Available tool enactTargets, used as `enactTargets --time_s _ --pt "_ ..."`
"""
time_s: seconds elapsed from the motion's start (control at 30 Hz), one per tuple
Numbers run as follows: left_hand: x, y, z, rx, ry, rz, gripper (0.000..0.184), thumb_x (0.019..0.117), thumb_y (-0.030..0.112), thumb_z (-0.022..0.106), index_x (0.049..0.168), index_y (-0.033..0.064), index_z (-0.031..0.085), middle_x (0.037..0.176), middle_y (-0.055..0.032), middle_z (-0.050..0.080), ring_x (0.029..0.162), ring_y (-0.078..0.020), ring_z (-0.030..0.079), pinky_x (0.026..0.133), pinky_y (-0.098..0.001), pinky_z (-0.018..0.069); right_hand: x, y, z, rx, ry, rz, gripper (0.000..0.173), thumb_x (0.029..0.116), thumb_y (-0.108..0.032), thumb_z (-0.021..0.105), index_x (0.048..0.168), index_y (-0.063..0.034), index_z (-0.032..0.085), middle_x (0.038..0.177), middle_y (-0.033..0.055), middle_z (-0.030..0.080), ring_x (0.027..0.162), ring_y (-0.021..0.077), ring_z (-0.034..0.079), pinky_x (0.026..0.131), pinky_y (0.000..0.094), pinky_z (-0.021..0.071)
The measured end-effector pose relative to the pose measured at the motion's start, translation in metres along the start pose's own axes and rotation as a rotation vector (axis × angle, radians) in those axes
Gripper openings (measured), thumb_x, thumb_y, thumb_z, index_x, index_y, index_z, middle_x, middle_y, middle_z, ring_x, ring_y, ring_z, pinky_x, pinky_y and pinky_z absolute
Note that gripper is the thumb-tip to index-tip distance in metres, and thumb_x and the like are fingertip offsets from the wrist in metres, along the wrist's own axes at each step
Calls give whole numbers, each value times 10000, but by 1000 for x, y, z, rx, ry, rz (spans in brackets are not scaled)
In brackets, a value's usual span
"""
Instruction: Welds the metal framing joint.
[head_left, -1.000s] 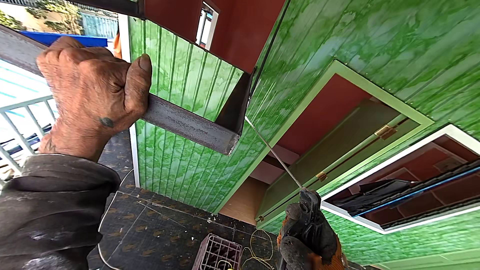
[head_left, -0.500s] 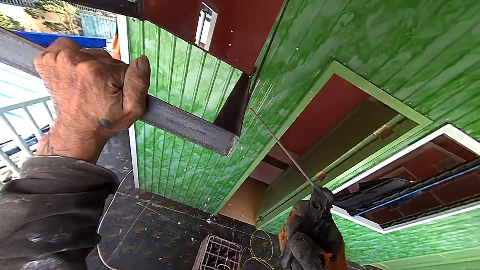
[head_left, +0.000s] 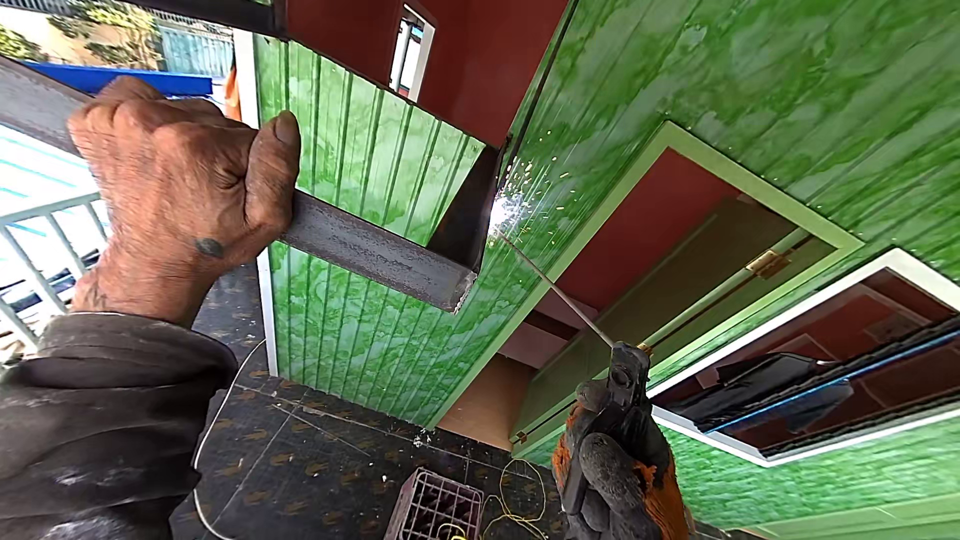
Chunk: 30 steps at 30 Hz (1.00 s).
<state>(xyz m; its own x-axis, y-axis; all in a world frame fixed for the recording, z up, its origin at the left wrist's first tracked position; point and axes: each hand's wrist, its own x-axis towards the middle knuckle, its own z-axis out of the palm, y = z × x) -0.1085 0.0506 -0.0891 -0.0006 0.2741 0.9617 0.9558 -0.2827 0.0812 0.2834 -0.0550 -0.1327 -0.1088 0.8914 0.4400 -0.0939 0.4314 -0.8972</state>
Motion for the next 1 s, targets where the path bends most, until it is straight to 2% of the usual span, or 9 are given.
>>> enactTargets --time_s 0.13,0.33,0.43,0.53,0.73,0.8,0.87,0.93,1.0 --pt "0 -1 0 -9 3 1 597 1104 359 348 589 68 273 511 -181 349 522 -391 441 590 -547 307 1 3 -5 68 -37 -12 340 924 -160 736 1249 -162 635 863 -33 691 643 45 650 542 226 580" --pt "1 2 -1 1 0 6 588 1100 348 340 586 68 272 505 -180 345 511 -391 438 577 -543 301 1 1 -2 73 -25 12 285 925 -213 750 1185 -172 642 760 -46 648 555 31 602 477 219 547" --pt "1 1 -1 2 0 -6 594 1102 363 340 590 69 275 511 -180 351 517 -390 443 585 -547 306 2 1 1 70 -26 -20 305 925 -161 733 1215 -161 636 812 -41 675 588 30 629 494 212 563" --pt "1 1 -1 1 -1 -2 593 1102 358 341 589 69 272 508 -177 345 509 -388 434 586 -546 303 2 -1 3 -28 -24 -37 370 905 -179 767 1243 -153 618 870 -57 697 660 31 660 556 222 589" --pt "1 1 0 -11 0 -1 590 1100 350 341 586 69 268 505 -175 338 506 -383 426 581 -541 299 -2 -9 10 -153 -8 25 445 899 -104 751 1275 -33 525 816 -27 697 564 62 644 466 246 576" --pt "1 1 -1 -5 -1 -2 594 1100 358 341 586 69 272 506 -176 342 506 -386 430 580 -544 302 -3 -10 13 -213 3 5 458 864 -74 760 1248 7 523 827 -21 699 597 65 652 504 247 583" --pt "1 0 0 0 2 0 593 1100 361 341 587 72 269 505 -172 333 503 -383 421 578 -542 298 -4 -9 15 -266 -10 -39 488 848 -127 809 1237 -5 541 887 -35 704 686 50 675 589 242 612" --pt "1 -1 1 -1 4 4 594 1101 361 342 588 71 273 502 -173 335 502 -384 424 579 -545 301 -3 -9 18 -285 -12 -62 519 823 -120 834 1233 14 545 904 -20 712 710 60 690 608 257 625" --pt "1 0 1 -3 4 1 595 1103 358 344 587 70 272 502 -173 336 504 -385 425 580 -543 302 -3 -9 19 -307 -10 -84 532 808 -77 830 1244 41 549 958 -25 716 795 40 698 700 243 631"
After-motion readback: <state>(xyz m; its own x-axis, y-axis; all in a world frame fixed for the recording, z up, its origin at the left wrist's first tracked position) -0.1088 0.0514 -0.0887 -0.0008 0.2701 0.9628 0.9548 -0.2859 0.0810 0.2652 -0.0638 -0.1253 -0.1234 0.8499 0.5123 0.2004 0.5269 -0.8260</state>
